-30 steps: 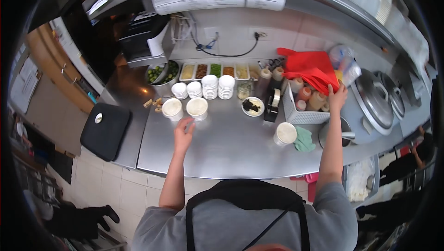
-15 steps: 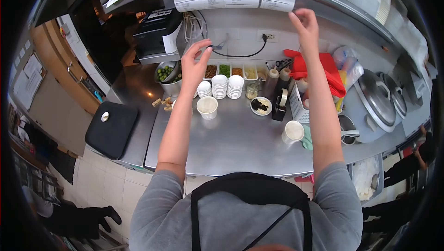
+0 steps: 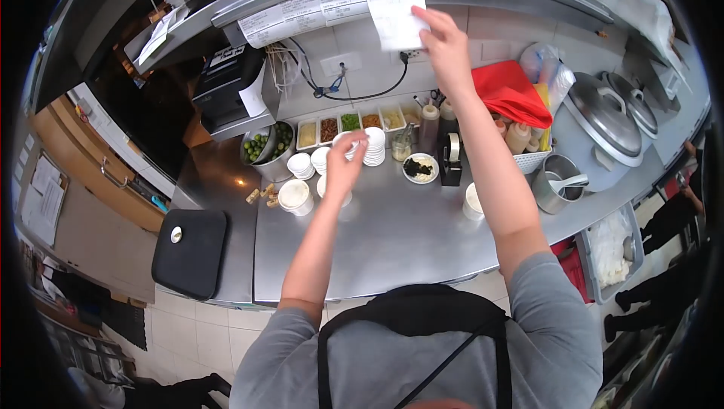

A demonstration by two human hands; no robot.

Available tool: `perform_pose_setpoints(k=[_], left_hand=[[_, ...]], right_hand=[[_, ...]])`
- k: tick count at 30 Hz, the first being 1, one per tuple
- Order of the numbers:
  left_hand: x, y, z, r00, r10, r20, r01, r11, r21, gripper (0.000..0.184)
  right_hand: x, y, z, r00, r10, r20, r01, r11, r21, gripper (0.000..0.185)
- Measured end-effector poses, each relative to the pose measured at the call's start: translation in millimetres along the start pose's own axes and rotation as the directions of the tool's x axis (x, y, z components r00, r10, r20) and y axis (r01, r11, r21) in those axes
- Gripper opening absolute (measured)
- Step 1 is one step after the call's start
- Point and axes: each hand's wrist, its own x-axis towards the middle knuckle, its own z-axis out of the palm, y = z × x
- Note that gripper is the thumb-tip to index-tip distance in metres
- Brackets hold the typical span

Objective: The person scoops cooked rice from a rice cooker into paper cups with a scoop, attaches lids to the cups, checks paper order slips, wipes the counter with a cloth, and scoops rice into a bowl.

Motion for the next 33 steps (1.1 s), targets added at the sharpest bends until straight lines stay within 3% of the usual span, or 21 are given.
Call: perform_pose_setpoints(k=[2,4,6,7,9,10,13,15,17,19,22,24,26,28,31,33], left_hand=[[-27.8,-1.6,19.2,0.991,-0.106,0.085,0.102,0.994,0.043,0.016],[-68.6,-36.7,40.6,0.979,-0.115,0.169,0.089,0.984,0.155,0.016],[-113.0,-53.7,52.3,0.941,-0.178,0.286,0.103,0.96,0.26,0.023],[-141.2,-62.9,56.4,0.939,-0.19,0.285,0.116,0.959,0.259,0.023],[-185.9,-79.9,61.1,0.905,-0.313,0.289,0.163,0.881,0.444,0.034],[-195.4,-86.1,64.5,0.895,-0.33,0.301,0.174,0.878,0.446,0.034],[-219.3,-85.6,80.1,0.838,-0.373,0.398,0.081,0.807,0.585,0.046],[-199.8,-53.4,112.5,0.87,-0.291,0.398,0.059,0.863,0.501,0.053],[-168.0,-18.2,157.7,0.864,-0.049,0.501,-0.221,0.857,0.466,0.061],[-146.9,6.6,208.1,0.802,0.026,0.597,-0.351,0.828,0.436,0.064],[-135.3,-0.1,265.3,0.725,0.124,0.677,-0.465,0.813,0.349,0.061],[-152.4,-23.1,290.2,0.697,0.059,0.715,-0.601,0.592,0.537,0.052],[-159.7,-33.4,275.7,0.765,0.093,0.638,-0.523,0.667,0.531,0.044],[-165.0,-39.2,241.7,0.802,0.046,0.595,-0.497,0.604,0.623,0.041],[-155.3,-56.9,180.5,0.84,-0.046,0.54,-0.385,0.651,0.654,0.043],[-148.9,-75.8,146.6,0.879,-0.155,0.451,-0.321,0.507,0.8,0.051]], right_hand=[[21.0,-7.1,4.6,0.974,-0.227,0.004,0.214,0.909,-0.357,0.035],[23.8,-17.0,5.9,0.982,-0.189,-0.007,0.176,0.923,-0.341,0.033],[18.3,-21.8,0.9,0.959,-0.277,-0.052,0.254,0.929,-0.269,0.03],[10.0,-21.7,-11.3,0.921,-0.385,-0.06,0.313,0.822,-0.475,0.028],[-24.2,-40.2,-42.5,0.913,-0.401,-0.071,0.318,0.811,-0.49,0.029],[-45.0,-46.1,-62.0,0.903,-0.421,-0.091,0.32,0.797,-0.512,0.029],[-122.3,-33.1,-128.9,0.978,-0.168,-0.122,0.109,0.915,-0.388,0.027],[-186.7,-17.0,-174.7,0.985,-0.064,-0.159,-0.015,0.892,-0.452,0.021],[-263.3,-0.8,-213.5,0.973,0.044,-0.229,-0.154,0.856,-0.493,0.016],[-341.8,-2.5,-239.9,0.927,0.258,-0.272,-0.373,0.715,-0.592,0.013],[-456.1,-1.2,-271.6,0.815,0.519,-0.259,-0.555,0.568,-0.607,0.012],[-536.0,-0.3,-287.8,0.74,0.639,-0.209,-0.593,0.474,-0.651,0.012],[-590.6,-4.7,-302.8,0.707,0.686,-0.171,-0.577,0.42,-0.701,0.012],[-621.3,-8.3,-310.4,0.496,0.868,-0.015,-0.589,0.323,-0.741,0.011],[-630.8,6.2,-316.7,0.402,0.912,0.077,-0.546,0.306,-0.78,0.012],[-619.6,25.7,-314.9,0.414,0.904,0.103,-0.537,0.334,-0.775,0.013]])
